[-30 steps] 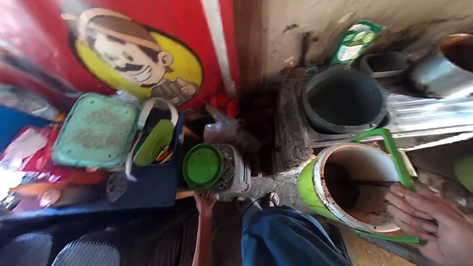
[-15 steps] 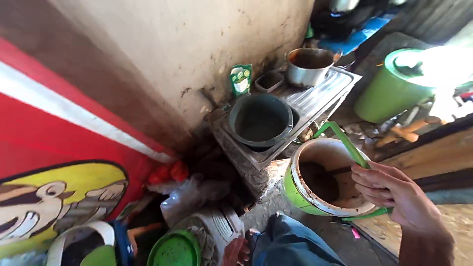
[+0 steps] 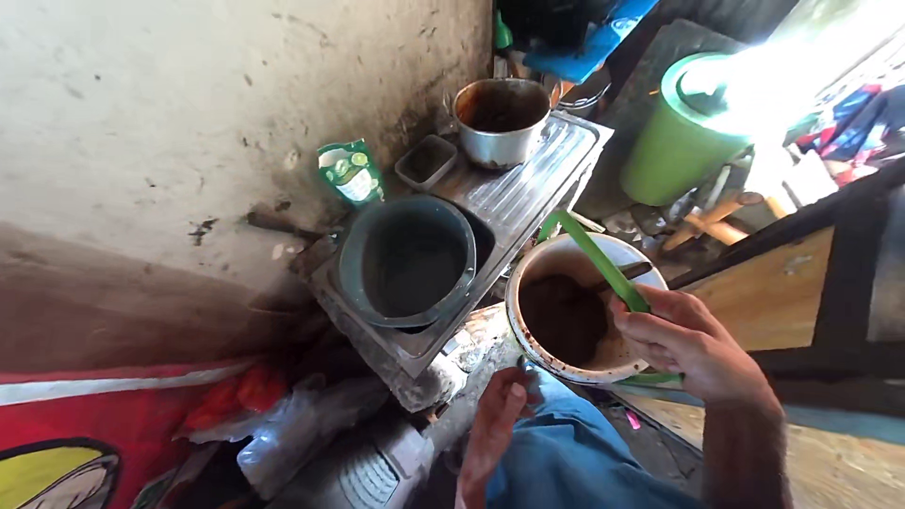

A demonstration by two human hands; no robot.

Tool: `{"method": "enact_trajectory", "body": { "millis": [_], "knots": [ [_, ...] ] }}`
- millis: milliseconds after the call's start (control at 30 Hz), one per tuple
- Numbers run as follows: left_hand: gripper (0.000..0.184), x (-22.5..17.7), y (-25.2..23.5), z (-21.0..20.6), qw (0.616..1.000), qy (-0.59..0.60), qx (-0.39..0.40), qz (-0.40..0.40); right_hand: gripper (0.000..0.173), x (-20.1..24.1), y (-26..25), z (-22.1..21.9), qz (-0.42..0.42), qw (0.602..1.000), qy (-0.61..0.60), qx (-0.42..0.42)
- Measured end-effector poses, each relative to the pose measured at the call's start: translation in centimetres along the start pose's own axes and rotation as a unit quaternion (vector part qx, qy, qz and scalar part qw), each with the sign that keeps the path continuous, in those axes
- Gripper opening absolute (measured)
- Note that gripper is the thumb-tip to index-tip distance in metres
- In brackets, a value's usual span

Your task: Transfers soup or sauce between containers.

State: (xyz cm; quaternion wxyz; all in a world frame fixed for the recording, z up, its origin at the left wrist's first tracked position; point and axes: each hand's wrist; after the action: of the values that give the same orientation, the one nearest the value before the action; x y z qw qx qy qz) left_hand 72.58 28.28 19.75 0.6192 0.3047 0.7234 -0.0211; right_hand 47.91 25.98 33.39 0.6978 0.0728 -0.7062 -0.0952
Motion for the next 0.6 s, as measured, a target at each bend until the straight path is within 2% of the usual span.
{"method": "enact_trajectory", "body": {
  "millis": [100,233,400,600],
  "knots": [
    [0.058,-2.8,-4.2,-3.8,0.999,0.031,-0.024,0.015,0.005,1.1,-3.3,2.3,-0.006,0.999,0.032,0.0],
    [0.046,-4.9,-8.9,-6.0,0.995,0.058,-0.072,0.035,0.006,2.2,-6.8,4.5,0.008,0.999,0.05,-0.008],
    [0.045,-6.6,-13.4,-6.7,0.993,0.095,-0.072,-0.009,0.01,3.1,-10.9,6.0,0.044,0.994,0.103,-0.006],
    [0.053,-8.4,-19.1,-6.4,0.987,0.136,-0.082,-0.01,0.019,3.2,-15.9,6.6,0.111,0.968,0.225,-0.01]
  ]
}}
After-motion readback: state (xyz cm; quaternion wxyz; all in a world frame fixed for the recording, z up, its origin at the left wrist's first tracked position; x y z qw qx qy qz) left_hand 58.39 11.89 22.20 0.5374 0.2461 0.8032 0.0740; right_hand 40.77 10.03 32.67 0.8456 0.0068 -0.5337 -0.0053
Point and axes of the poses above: each hand's wrist, its own y-axis away from the middle knuckle, its own z-axis out of the back of the hand, x = y × z, and after that the axes turned 2 degrees about x, right-handed
